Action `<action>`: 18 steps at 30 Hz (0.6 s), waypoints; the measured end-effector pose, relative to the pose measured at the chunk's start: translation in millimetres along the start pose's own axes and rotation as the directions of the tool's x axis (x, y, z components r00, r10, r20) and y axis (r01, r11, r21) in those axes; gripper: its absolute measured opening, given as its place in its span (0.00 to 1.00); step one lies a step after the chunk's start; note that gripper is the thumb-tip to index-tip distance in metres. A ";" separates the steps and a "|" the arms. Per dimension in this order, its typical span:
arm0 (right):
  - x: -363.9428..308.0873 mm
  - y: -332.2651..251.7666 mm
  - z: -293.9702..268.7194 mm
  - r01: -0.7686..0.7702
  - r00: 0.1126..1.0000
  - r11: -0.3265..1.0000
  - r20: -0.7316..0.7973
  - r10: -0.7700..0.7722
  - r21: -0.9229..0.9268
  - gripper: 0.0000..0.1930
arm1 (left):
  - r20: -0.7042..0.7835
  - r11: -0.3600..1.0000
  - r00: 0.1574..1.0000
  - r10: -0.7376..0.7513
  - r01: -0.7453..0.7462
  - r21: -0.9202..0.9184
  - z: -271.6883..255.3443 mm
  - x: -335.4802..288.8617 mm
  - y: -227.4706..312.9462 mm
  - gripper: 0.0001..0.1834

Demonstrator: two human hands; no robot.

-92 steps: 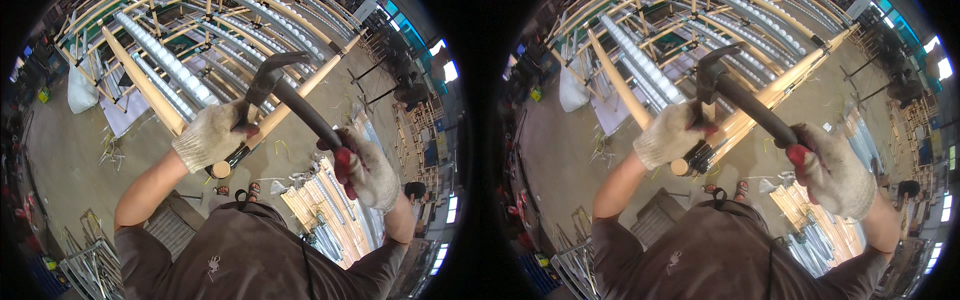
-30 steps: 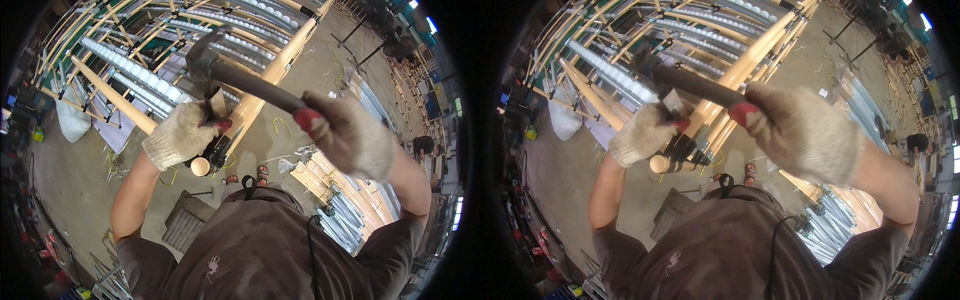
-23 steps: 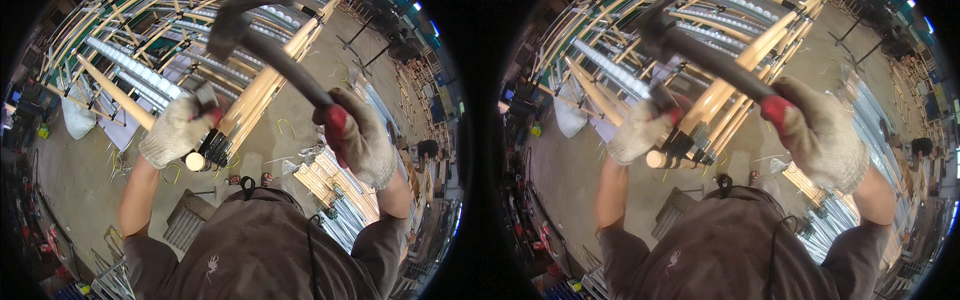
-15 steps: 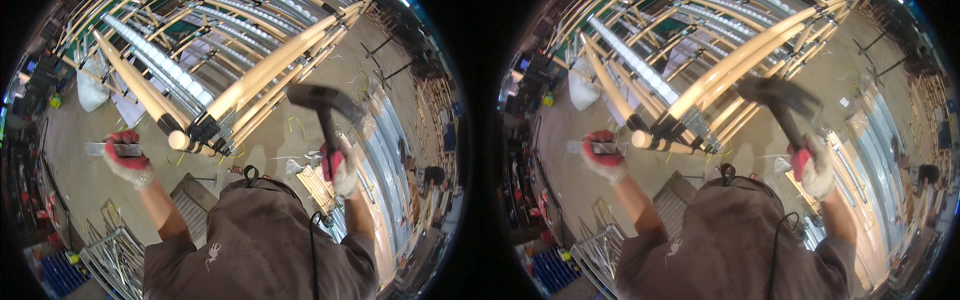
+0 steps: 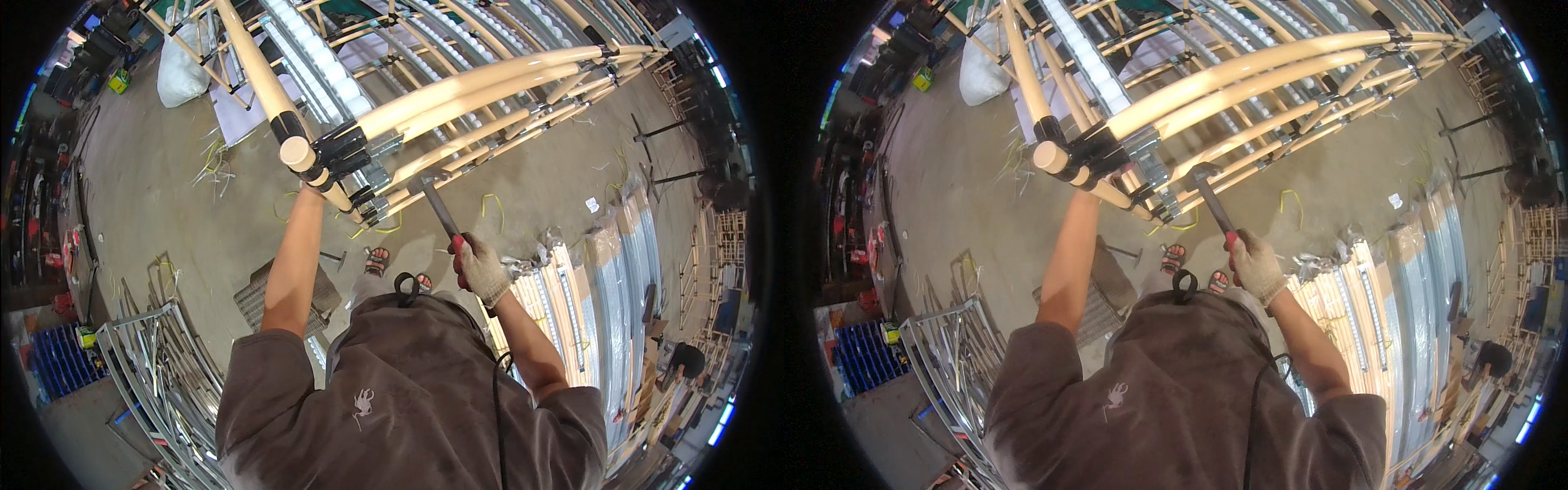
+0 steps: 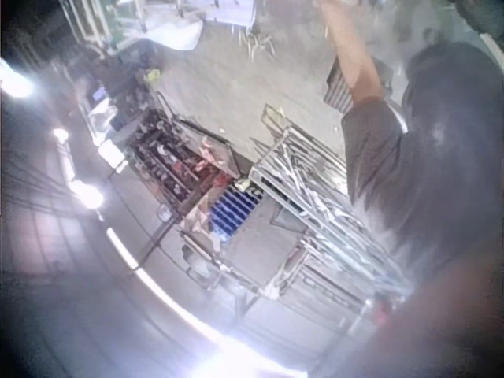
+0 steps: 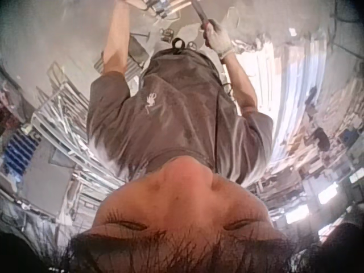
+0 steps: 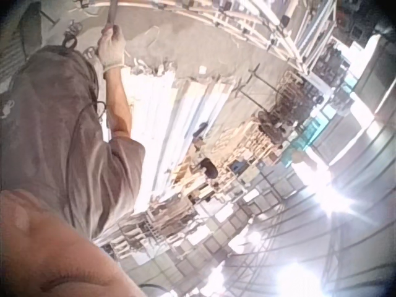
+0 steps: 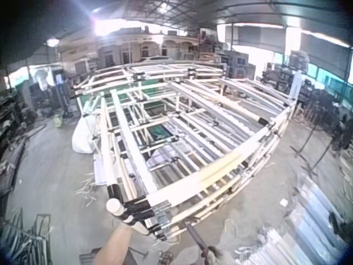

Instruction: The person assembles a large metal and wood roller rack by positioning metal brackets over the wooden frame and securing them using a hammer.

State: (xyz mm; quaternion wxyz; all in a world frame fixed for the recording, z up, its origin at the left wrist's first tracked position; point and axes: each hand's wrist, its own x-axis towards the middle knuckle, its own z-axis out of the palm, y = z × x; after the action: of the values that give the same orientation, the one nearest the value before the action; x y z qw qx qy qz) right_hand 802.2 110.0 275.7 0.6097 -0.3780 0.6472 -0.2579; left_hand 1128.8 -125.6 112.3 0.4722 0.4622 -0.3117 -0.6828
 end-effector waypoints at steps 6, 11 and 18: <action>15.5 5.7 16.3 0.111 0.994 0.991 0.006 -0.110 -0.079 0.20 | 0.011 1.000 1.000 -0.018 0.018 0.000 -8.8 5.1 2.9 0.19; 27.7 -6.4 29.9 0.104 0.992 0.978 -0.052 -0.115 -0.180 0.19 | 0.060 0.999 0.998 -0.031 0.033 -0.042 -11.7 6.1 -0.4 0.18; 43.7 -13.8 61.2 0.252 0.897 0.666 -0.088 -0.432 -0.702 0.13 | 0.082 0.998 0.996 -0.035 0.039 -0.041 -0.7 24.4 -10.7 0.18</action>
State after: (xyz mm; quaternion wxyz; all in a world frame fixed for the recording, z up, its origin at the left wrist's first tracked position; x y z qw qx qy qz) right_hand 866.1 74.7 253.2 0.2850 -0.6529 0.6831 -0.1611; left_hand 1122.5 -144.5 94.6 0.4562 0.4294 -0.3074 -0.7163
